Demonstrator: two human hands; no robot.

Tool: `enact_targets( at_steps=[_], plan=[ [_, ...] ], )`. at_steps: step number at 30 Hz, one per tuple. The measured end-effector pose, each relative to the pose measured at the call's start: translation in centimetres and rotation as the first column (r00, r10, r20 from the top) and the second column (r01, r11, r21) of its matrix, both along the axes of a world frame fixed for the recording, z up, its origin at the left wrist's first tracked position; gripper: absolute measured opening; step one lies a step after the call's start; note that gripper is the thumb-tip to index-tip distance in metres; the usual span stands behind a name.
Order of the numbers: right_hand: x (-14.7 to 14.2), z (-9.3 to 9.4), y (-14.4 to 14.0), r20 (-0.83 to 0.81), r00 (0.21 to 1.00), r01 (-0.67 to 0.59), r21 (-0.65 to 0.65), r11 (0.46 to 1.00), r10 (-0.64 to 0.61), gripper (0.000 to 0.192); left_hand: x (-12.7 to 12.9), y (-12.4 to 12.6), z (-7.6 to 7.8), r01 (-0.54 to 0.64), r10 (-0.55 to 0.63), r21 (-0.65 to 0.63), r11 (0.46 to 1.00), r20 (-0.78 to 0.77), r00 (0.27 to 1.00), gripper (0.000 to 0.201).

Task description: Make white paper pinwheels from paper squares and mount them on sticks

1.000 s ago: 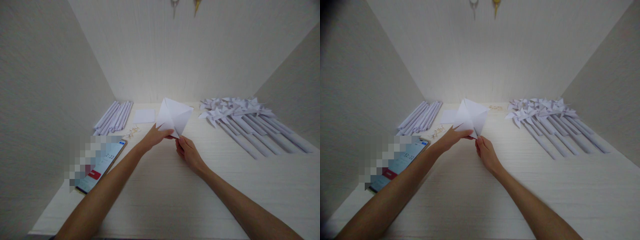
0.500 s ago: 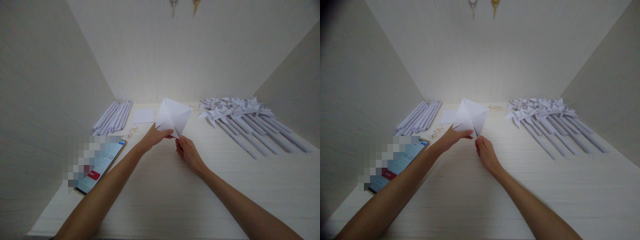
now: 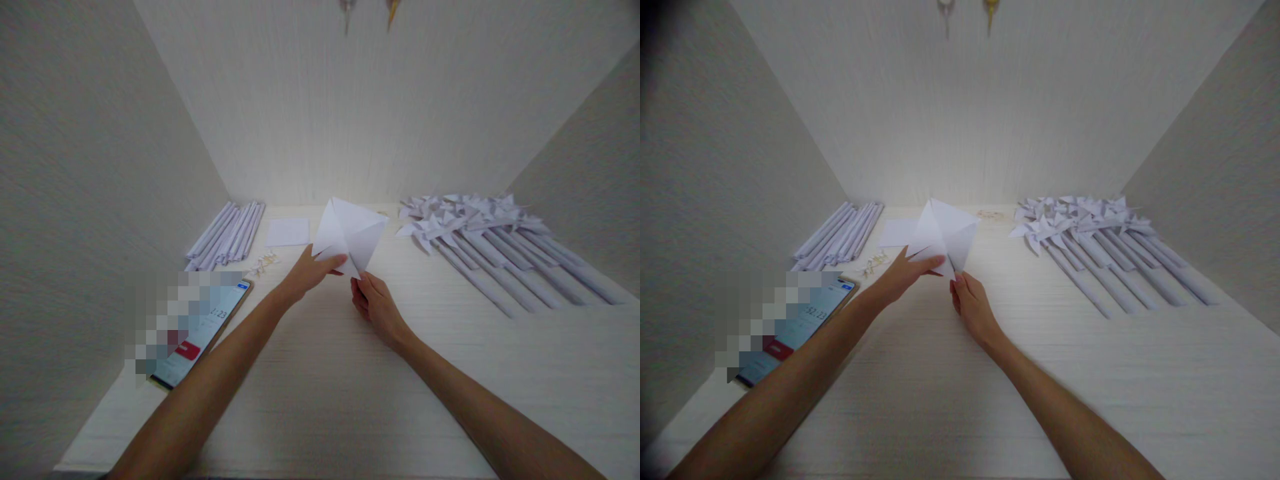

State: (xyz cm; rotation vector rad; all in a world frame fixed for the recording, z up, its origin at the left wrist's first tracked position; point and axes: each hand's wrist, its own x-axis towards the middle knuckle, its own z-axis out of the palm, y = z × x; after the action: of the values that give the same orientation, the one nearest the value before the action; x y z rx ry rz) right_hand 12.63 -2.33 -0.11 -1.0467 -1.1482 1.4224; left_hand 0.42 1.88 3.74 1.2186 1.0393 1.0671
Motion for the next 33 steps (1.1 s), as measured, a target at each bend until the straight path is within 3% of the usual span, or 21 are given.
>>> enact_targets(
  at_steps=[15, 33],
  plan=[
    [-0.1, 0.28, 0.01, -0.032, 0.999, 0.031, -0.057, 0.998, -0.033, 0.031, 0.16, -0.02, -0.81, 0.017, -0.017, 0.019, 1.0, -0.018, 1.0, 0.019],
    [-0.09, 0.0, 0.24, -0.036, 0.998, 0.045, -0.037, 0.998, -0.047, 0.034, 0.27, 0.05, -0.87, 0.035, -0.035, 0.0, 0.999, -0.04, 0.999, 0.017]
  ],
)
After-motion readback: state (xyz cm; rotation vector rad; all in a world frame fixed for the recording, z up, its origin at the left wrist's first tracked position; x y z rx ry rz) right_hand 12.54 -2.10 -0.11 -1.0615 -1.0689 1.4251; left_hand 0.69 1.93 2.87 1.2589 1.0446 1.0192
